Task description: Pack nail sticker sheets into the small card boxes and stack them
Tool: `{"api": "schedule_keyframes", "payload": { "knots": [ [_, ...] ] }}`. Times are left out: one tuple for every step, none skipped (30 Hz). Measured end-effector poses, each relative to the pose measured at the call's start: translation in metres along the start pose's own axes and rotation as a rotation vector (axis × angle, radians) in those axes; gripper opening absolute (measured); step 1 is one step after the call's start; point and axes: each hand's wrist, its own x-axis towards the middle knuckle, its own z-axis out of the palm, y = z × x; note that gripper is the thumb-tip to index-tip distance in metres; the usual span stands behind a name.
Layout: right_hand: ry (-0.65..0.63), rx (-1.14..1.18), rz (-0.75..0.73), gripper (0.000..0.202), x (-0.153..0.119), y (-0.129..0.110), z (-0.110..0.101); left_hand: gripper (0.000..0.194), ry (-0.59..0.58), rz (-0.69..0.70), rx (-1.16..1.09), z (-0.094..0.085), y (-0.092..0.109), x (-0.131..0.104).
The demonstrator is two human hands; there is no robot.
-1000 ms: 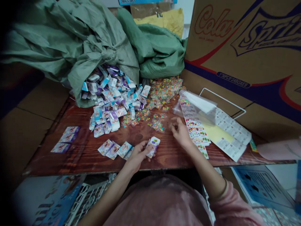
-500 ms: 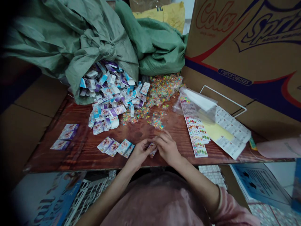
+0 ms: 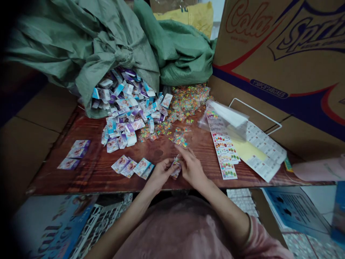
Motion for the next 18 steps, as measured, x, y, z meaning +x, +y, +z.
{"api": "schedule_keyframes", "payload": {
  "knots": [
    [-0.028,-0.016,-0.024,0.066,0.000,0.000,-0.001,0.045,-0.002,0.000,-0.001,0.000,-0.001,0.000],
    [-0.065,-0.023,-0.052,0.069,0.000,-0.001,-0.002,0.044,-0.003,-0.001,-0.006,0.000,-0.001,0.000],
    [-0.101,-0.019,-0.075,0.071,0.000,-0.002,-0.004,0.043,-0.003,-0.004,-0.014,0.000,-0.001,0.000],
    [-0.131,-0.008,-0.092,0.072,0.000,-0.002,-0.006,0.042,0.000,-0.006,-0.022,0.001,-0.001,-0.001],
    [-0.156,0.007,-0.106,0.073,-0.001,-0.003,-0.008,0.042,0.005,-0.007,-0.032,0.001,-0.001,-0.001],
    [-0.176,0.026,-0.115,0.074,-0.002,-0.003,-0.009,0.042,0.010,-0.005,-0.043,0.001,0.000,-0.002],
    [-0.191,0.044,-0.115,0.074,-0.004,-0.004,-0.009,0.042,0.013,-0.003,-0.057,0.002,0.000,-0.003],
    [-0.195,0.062,-0.106,0.073,-0.006,-0.005,-0.008,0.043,0.011,-0.002,-0.072,0.002,0.002,-0.003],
    [-0.186,0.077,-0.088,0.072,-0.008,-0.006,-0.007,0.043,0.005,-0.002,-0.084,0.003,0.003,-0.004],
    [-0.162,0.094,-0.065,0.071,-0.010,-0.006,-0.004,0.043,-0.003,-0.002,-0.093,0.003,0.004,-0.005],
    [-0.119,0.111,-0.046,0.070,-0.013,-0.007,-0.002,0.043,-0.012,-0.002,-0.099,0.003,0.006,-0.005],
    [-0.058,0.124,-0.036,0.070,-0.015,-0.007,0.000,0.042,-0.020,0.000,-0.103,0.004,0.007,-0.005],
    [0.014,0.124,-0.038,0.069,-0.016,-0.007,0.002,0.040,-0.024,0.003,-0.107,0.004,0.008,-0.005],
    [0.089,0.112,-0.045,0.068,-0.017,-0.008,0.003,0.038,-0.021,0.008,-0.113,0.004,0.008,-0.005],
    [0.157,0.094,-0.048,0.066,-0.018,-0.007,0.003,0.037,-0.014,0.009,-0.121,0.004,0.008,-0.005],
    [0.211,0.072,-0.043,0.066,-0.017,-0.007,0.003,0.036,-0.009,0.006,-0.127,0.003,0.008,-0.005],
    [0.239,0.047,-0.033,0.065,-0.017,-0.006,0.003,0.036,-0.004,-0.001,-0.131,0.003,0.007,-0.005],
    [0.241,0.020,-0.029,0.065,-0.016,-0.006,0.002,0.036,0.000,-0.006,-0.131,0.003,0.007,-0.004]
  ]
}}
